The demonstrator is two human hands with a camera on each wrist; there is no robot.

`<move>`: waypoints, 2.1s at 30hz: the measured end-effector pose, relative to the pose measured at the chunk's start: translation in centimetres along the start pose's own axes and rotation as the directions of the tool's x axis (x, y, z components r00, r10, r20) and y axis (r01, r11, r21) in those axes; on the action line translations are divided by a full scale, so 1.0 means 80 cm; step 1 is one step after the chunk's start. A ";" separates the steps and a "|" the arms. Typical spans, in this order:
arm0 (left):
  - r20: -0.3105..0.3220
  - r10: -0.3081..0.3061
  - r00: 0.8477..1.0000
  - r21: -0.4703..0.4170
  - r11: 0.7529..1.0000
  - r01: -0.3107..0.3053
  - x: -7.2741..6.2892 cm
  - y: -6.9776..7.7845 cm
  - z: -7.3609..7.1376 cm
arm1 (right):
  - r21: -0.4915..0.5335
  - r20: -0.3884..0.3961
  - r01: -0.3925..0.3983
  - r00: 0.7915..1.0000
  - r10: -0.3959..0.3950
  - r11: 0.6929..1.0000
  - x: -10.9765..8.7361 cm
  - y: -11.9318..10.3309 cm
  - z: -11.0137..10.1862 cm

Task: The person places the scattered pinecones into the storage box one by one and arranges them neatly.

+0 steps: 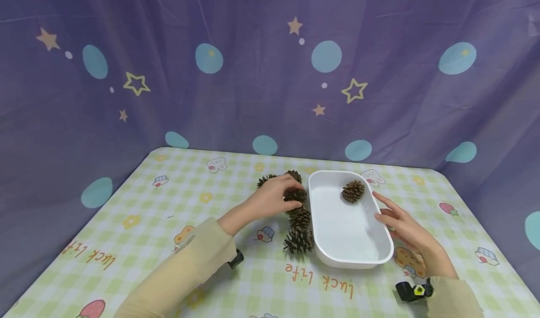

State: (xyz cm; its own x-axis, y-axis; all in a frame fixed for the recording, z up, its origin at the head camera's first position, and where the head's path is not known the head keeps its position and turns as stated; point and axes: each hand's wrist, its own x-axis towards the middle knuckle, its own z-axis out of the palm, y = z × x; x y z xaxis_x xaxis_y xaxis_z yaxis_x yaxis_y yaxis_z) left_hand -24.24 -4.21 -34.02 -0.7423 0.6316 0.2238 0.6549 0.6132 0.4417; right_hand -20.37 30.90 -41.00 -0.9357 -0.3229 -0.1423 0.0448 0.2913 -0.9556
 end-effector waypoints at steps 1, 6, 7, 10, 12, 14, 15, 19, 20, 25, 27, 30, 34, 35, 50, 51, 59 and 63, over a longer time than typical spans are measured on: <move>0.001 0.010 1.000 0.004 1.000 -0.010 0.003 0.002 0.000 | 0.002 0.001 -0.002 1.000 0.002 1.000 0.000 0.000 0.000; -0.007 0.040 0.999 -0.004 0.999 -0.040 0.016 0.010 0.000 | 0.003 -0.004 -0.010 1.000 0.010 1.000 0.001 -0.001 0.000; -0.010 0.042 0.999 -0.013 0.999 -0.042 0.019 0.011 0.000 | 0.003 -0.005 -0.010 1.000 0.010 1.000 0.001 -0.001 0.000; -0.025 0.052 0.998 -0.039 0.998 -0.053 0.027 0.018 0.001 | -0.002 -0.010 -0.008 1.000 0.008 1.000 0.001 -0.002 0.000; -0.034 0.058 0.998 -0.055 0.997 -0.060 0.031 0.023 0.002 | -0.005 -0.011 -0.011 1.000 0.011 1.000 0.001 -0.002 0.001; -0.044 0.065 0.997 -0.069 0.995 -0.068 0.035 0.027 0.003 | -0.006 -0.009 -0.010 1.000 0.010 1.000 0.001 -0.002 0.001; -0.045 0.063 0.997 -0.076 0.995 -0.067 0.037 0.029 0.003 | -0.006 -0.009 -0.009 1.000 0.009 1.000 0.001 -0.002 0.002; -0.052 0.069 0.996 -0.088 0.993 -0.073 0.047 0.033 0.010 | -0.003 -0.003 -0.003 1.000 0.003 1.000 0.002 0.000 0.002; -0.052 0.070 0.996 -0.090 0.993 -0.074 0.051 0.033 0.012 | -0.005 -0.003 -0.003 1.000 0.003 1.000 0.002 0.000 0.002; -0.047 0.083 0.995 -0.101 0.991 -0.087 0.068 0.036 0.024 | -0.010 -0.008 -0.006 1.000 0.006 1.000 0.001 0.001 0.000; -0.046 0.091 0.995 -0.103 0.990 -0.096 0.074 0.037 0.029 | -0.006 -0.009 -0.003 1.000 0.003 1.000 0.001 0.001 0.000; -0.042 0.098 0.994 -0.104 0.989 -0.102 0.082 0.039 0.034 | -0.004 -0.008 0.002 1.000 -0.002 1.000 0.001 0.001 -0.001; -0.030 0.075 0.997 -0.142 0.987 -0.079 0.090 0.038 0.042 | 0.004 -0.001 0.002 1.000 -0.002 1.000 0.001 0.002 0.000; -0.025 0.064 0.998 -0.151 0.986 -0.067 0.091 0.037 0.044 | 0.005 -0.001 0.001 1.000 -0.001 1.000 0.001 0.002 0.000; 0.018 -0.001 1.000 -0.144 0.990 0.004 0.116 0.019 0.067 | 0.018 0.003 0.016 1.000 -0.016 1.000 0.001 0.003 -0.002; 0.023 -0.006 1.000 -0.137 0.991 0.009 0.117 0.018 0.068 | 0.019 0.002 0.015 1.000 -0.015 1.000 0.001 0.003 -0.002; 0.086 -0.027 0.996 -0.112 0.993 0.036 0.125 0.006 0.070 | 0.018 0.002 0.019 1.000 -0.019 1.000 0.000 0.002 -0.002; 0.111 -0.041 0.993 -0.100 0.994 0.052 0.129 0.003 0.067 | 0.028 0.003 0.017 1.000 -0.017 0.999 0.001 0.001 -0.001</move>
State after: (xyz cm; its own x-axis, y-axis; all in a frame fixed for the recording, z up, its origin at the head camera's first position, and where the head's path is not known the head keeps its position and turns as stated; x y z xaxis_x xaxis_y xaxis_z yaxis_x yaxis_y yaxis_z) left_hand -30.95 4.99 -36.22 -0.7481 0.6547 0.1080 0.5980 0.5946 0.5375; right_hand -20.43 30.95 -41.10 -0.9353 -0.3304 -0.1264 0.0384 0.2604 -0.9647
